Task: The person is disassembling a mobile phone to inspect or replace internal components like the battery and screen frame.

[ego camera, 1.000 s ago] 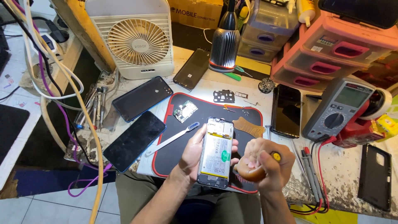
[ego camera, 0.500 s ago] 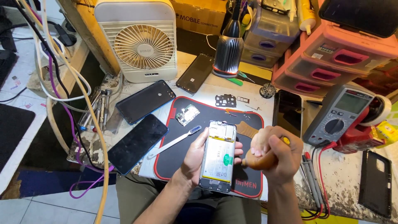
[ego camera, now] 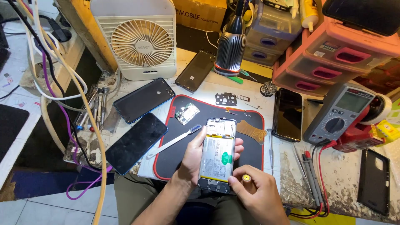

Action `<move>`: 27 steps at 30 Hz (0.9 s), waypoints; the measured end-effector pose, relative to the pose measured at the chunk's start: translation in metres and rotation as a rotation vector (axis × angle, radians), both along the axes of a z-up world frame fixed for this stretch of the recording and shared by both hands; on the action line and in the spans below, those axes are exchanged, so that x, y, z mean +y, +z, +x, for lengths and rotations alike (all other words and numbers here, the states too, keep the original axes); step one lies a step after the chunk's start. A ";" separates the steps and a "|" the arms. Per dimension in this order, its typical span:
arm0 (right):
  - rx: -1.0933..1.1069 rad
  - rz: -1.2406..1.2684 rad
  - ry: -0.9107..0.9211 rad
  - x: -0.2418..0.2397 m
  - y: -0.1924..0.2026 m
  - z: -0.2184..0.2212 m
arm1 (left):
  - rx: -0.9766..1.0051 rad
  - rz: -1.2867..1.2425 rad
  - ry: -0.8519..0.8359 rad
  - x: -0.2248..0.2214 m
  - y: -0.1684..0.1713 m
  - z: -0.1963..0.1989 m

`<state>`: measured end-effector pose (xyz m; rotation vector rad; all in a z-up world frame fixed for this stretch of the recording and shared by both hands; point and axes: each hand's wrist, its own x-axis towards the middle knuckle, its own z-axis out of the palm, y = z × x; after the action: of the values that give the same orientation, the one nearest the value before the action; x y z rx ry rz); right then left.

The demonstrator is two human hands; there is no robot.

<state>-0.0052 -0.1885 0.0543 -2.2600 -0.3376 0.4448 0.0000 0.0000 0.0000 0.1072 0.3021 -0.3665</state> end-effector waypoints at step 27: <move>0.178 0.168 -0.207 0.008 0.023 0.016 | -0.049 0.008 0.084 0.000 -0.012 0.001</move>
<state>0.0103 -0.1804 0.0769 -2.0487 -0.0469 0.4851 0.0011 -0.0002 -0.0124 0.1110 0.2589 -0.2789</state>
